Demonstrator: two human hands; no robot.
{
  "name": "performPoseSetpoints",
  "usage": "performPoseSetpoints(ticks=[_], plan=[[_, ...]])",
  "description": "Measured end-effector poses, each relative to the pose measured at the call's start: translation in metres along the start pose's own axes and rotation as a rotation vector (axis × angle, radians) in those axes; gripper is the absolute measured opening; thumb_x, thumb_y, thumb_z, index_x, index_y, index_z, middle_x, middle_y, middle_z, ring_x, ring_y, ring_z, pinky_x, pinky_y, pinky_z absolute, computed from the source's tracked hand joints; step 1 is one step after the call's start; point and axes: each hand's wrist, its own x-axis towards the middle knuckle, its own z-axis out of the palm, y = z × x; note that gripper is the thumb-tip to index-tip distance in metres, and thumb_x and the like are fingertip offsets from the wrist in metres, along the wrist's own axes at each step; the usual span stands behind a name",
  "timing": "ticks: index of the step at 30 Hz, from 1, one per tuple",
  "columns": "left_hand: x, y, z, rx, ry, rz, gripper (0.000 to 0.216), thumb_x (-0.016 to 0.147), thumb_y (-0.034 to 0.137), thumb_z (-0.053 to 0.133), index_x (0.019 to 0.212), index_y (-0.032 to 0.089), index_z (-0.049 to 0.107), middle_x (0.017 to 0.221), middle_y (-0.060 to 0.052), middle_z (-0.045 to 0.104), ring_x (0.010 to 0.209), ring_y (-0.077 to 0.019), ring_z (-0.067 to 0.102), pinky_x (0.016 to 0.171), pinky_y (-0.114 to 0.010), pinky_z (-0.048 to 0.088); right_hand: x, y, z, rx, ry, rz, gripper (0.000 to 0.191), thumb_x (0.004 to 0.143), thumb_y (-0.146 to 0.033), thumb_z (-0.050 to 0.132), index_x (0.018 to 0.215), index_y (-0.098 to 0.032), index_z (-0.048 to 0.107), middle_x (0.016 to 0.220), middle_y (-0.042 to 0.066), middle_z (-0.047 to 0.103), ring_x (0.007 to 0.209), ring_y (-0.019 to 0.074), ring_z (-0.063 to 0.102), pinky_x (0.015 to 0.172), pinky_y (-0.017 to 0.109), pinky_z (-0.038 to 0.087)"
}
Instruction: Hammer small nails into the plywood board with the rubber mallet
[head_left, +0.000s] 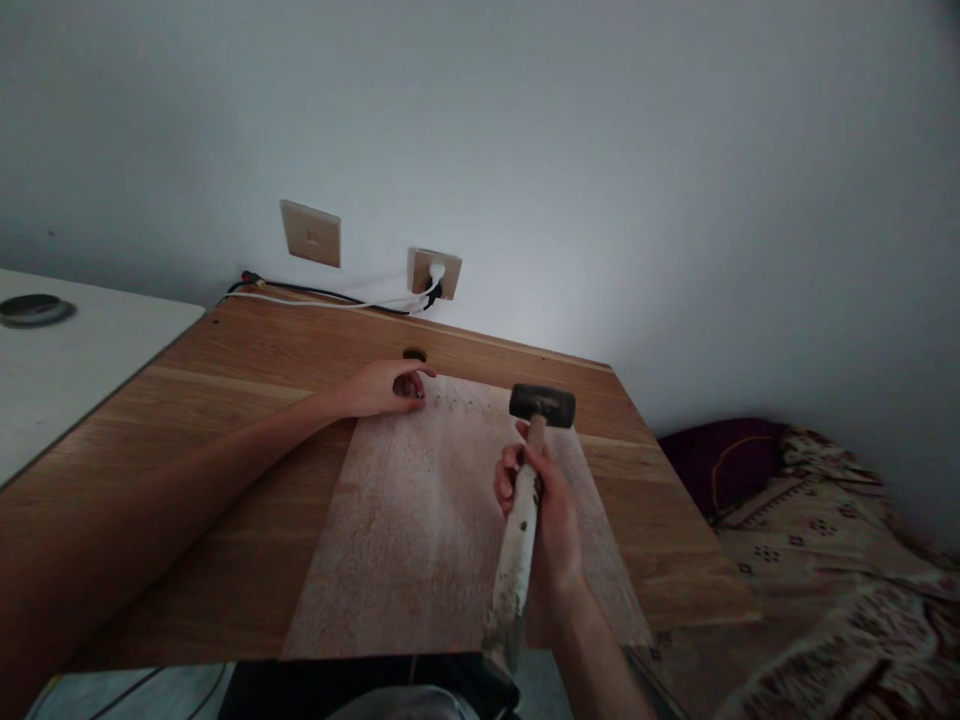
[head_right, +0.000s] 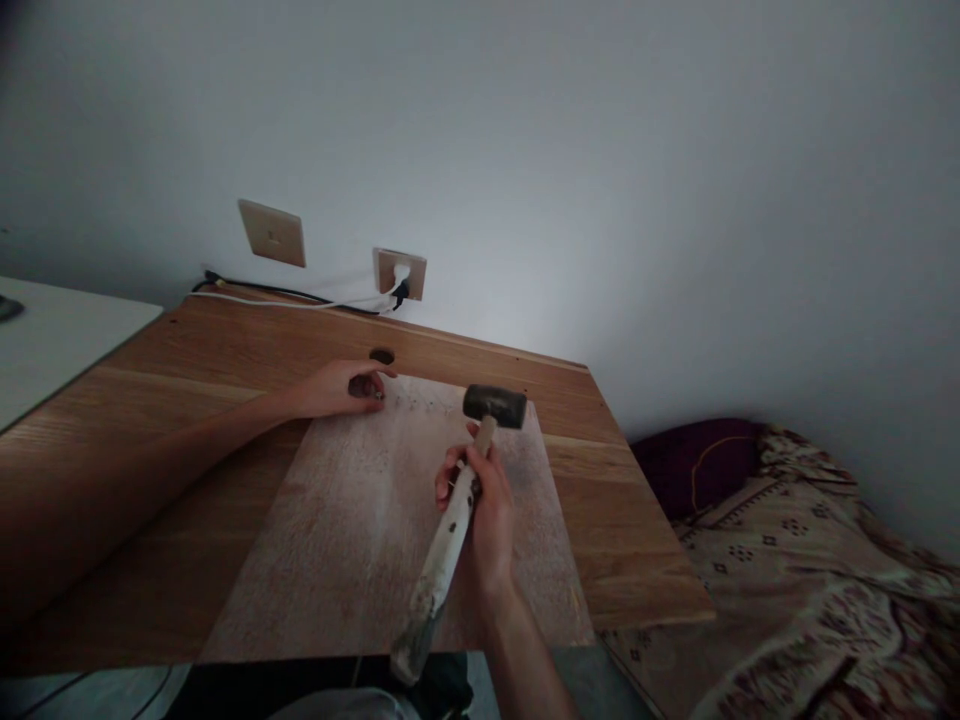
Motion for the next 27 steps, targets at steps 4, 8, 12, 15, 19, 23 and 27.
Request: performPoseSetpoints(ticks=[4, 8, 12, 15, 19, 23, 27], plan=[[0.001, -0.002, 0.004, -0.019, 0.001, 0.011, 0.045, 0.08, 0.04, 0.074, 0.119, 0.018, 0.067, 0.093, -0.002, 0.075, 0.081, -0.0174, 0.068, 0.074, -0.028, 0.052, -0.015, 0.01, -0.022, 0.035, 0.183, 0.101, 0.034, 0.071, -0.033, 0.084, 0.098, -0.022, 0.067, 0.079, -0.003, 0.07, 0.065, 0.0154, 0.068, 0.061, 0.028, 0.058], [0.003, 0.0, 0.001, 0.026, -0.02, -0.001, 0.044, 0.08, 0.042, 0.073, 0.117, 0.017, 0.068, 0.093, -0.004, 0.076, 0.083, -0.0183, 0.068, 0.078, -0.03, 0.052, -0.023, 0.018, -0.037, -0.077, 0.044, 0.152, 0.037, 0.074, -0.044, 0.085, 0.1, -0.022, 0.071, 0.108, 0.006, 0.076, 0.096, 0.0273, 0.075, 0.085, 0.042, 0.062], [0.002, 0.005, -0.031, 0.031, -0.181, -0.018, 0.056, 0.083, 0.048, 0.072, 0.129, 0.017, 0.064, 0.117, -0.01, 0.075, 0.098, -0.0222, 0.07, 0.087, -0.032, 0.054, -0.044, 0.005, -0.065, -0.514, -0.057, 0.054, 0.049, 0.085, -0.054, 0.075, 0.123, -0.023, 0.069, 0.118, 0.011, 0.075, 0.084, 0.0268, 0.076, 0.073, 0.043, 0.065], [-0.003, 0.007, -0.065, 0.177, -0.299, 0.033, 0.076, 0.08, 0.052, 0.077, 0.145, 0.018, 0.054, 0.146, -0.013, 0.06, 0.131, -0.0289, 0.058, 0.108, -0.037, 0.046, -0.067, -0.01, -0.089, -0.994, -0.035, -0.182, 0.04, 0.097, -0.049, 0.062, 0.127, -0.023, 0.067, 0.105, 0.01, 0.077, 0.068, 0.0232, 0.075, 0.06, 0.038, 0.063], [-0.009, 0.003, -0.086, 0.349, -0.429, 0.072, 0.099, 0.079, 0.06, 0.075, 0.155, 0.01, 0.038, 0.16, -0.019, 0.045, 0.145, -0.034, 0.043, 0.117, -0.048, 0.035, -0.086, -0.017, -0.105, -1.433, -0.195, -0.647, 0.032, 0.103, -0.031, 0.055, 0.134, -0.024, 0.064, 0.122, 0.011, 0.075, 0.113, 0.0294, 0.072, 0.089, 0.044, 0.063], [-0.011, -0.007, -0.08, 0.367, -0.407, 0.045, 0.107, 0.073, 0.066, 0.076, 0.159, 0.017, 0.036, 0.16, -0.017, 0.046, 0.147, -0.0355, 0.043, 0.116, -0.044, 0.038, -0.086, -0.011, -0.113, -1.693, -0.265, -0.822, 0.038, 0.104, -0.025, 0.055, 0.142, -0.02, 0.057, 0.128, 0.011, 0.073, 0.126, 0.0299, 0.065, 0.102, 0.049, 0.056], [-0.002, -0.013, -0.061, 0.422, -0.379, -0.013, 0.123, 0.065, 0.069, 0.081, 0.164, 0.019, 0.025, 0.166, -0.02, 0.035, 0.15, -0.0411, 0.036, 0.12, -0.052, 0.033, -0.078, -0.015, -0.131, -1.818, -0.17, -0.848, 0.036, 0.105, -0.025, 0.053, 0.141, -0.022, 0.056, 0.123, 0.008, 0.076, 0.127, 0.0302, 0.063, 0.111, 0.054, 0.045]])
